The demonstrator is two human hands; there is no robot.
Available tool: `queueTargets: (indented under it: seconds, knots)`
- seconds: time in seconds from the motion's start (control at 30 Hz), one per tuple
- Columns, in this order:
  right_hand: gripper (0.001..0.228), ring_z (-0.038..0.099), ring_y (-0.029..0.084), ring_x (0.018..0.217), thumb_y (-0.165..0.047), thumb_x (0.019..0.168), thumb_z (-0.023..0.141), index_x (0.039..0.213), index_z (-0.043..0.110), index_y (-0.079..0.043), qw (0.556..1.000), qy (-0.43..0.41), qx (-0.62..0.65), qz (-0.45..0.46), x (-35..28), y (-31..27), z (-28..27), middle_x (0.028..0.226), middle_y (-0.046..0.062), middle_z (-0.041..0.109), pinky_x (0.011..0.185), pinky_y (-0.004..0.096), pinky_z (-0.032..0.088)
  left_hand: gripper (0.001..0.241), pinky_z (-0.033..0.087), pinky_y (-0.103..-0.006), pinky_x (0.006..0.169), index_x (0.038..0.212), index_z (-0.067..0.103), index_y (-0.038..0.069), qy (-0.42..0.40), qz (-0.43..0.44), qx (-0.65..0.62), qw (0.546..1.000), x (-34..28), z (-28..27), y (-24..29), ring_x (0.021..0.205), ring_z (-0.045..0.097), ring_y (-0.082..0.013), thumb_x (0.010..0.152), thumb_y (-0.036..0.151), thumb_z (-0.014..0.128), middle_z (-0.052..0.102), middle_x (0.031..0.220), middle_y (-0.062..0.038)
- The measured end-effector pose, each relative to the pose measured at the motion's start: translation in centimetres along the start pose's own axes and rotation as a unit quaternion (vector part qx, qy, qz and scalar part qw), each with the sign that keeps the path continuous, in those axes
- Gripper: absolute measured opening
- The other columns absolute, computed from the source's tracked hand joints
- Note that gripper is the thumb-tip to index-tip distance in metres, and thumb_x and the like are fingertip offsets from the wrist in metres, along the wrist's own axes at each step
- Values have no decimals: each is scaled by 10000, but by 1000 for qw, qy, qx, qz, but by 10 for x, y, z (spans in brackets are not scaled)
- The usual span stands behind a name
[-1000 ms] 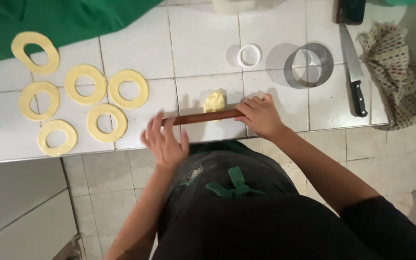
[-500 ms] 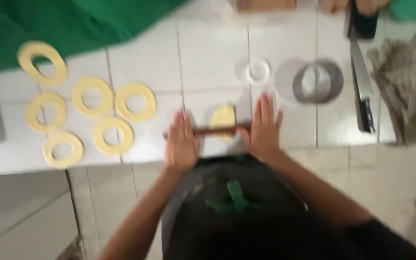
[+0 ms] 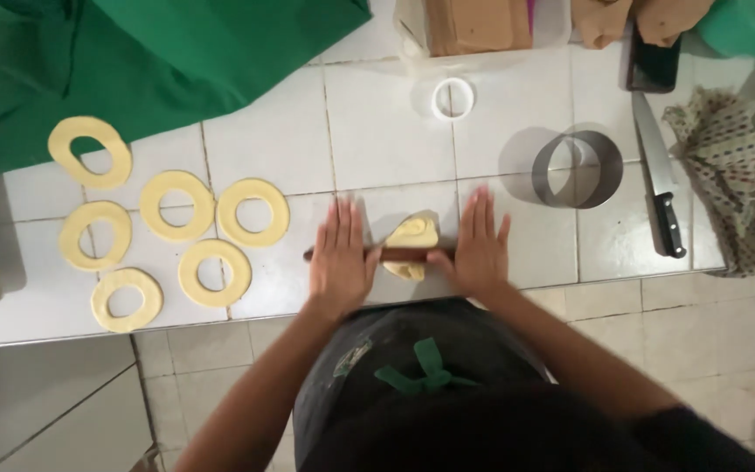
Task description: Rolling out dough, cutting donut shapes, frying them in oil, and coating them with sugar.
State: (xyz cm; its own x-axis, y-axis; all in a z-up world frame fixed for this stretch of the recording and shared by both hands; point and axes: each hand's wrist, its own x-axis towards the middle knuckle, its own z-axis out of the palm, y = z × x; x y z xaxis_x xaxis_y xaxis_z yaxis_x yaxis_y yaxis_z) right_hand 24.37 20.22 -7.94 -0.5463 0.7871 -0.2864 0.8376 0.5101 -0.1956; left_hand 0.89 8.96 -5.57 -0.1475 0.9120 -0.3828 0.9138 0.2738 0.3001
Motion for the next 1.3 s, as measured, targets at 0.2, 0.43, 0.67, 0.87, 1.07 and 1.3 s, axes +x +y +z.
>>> queueTargets:
  seconds: [0.2, 0.43, 0.67, 0.87, 1.07, 1.3]
  knots:
    - [1058, 54, 483, 1616, -598, 1019, 528, 1629, 70, 135, 986, 160, 19, -44, 62, 4, -21, 1719, 349, 57, 1264, 682, 120, 809, 164, -505, 1244, 1615, 38, -11, 102, -7, 51, 993, 78, -22, -2, 1583, 110, -303, 1054, 495, 326, 68, 1713, -147]
    - [1336, 93, 439, 1557, -805, 712, 592, 1563, 149, 125, 995, 79, 35, -41, 13, -2, 4, 1662, 306, 84, 1120, 789, 89, 916, 141, -514, 1242, 1575, 37, -59, 28, 13, 13, 999, 22, 8, 5, 1562, 54, -347, 996, 560, 382, 69, 1680, -223]
    - [1159, 104, 450, 1583, -665, 891, 612, 1600, 136, 118, 990, 132, 3, -53, 35, -7, -13, 1696, 304, 90, 1156, 777, 128, 858, 83, -548, 1238, 1615, -23, 4, 6, -31, 76, 997, 47, -21, 15, 1573, 32, -275, 1031, 553, 285, 1, 1711, -137]
    - [916, 173, 464, 1535, -425, 854, 679, 1518, 293, 74, 984, 106, 68, -123, -40, 12, 13, 1649, 295, 152, 1145, 690, 214, 847, 113, -564, 1207, 1606, 56, 10, 72, 13, -47, 996, 2, 17, 14, 1561, 99, -350, 1017, 488, 433, 113, 1690, -173]
    - [375, 556, 386, 1241, -112, 846, 707, 1196, 610, -19, 953, 101, 169, -229, -59, 55, -5, 1319, 175, 605, 1067, 508, 418, 707, 393, -446, 1163, 1558, 351, 135, -12, 83, -224, 971, 71, -17, 50, 1343, 532, -335, 938, 270, 662, 538, 1467, -130]
    - [330, 611, 363, 999, -41, 840, 738, 1151, 627, -33, 948, 215, 213, -94, -140, 129, -14, 1077, 147, 663, 909, 473, 476, 310, 525, -417, 970, 1124, 678, 59, -33, 80, -190, 978, 61, -21, 55, 1125, 630, -345, 838, 156, 751, 668, 1185, -198]
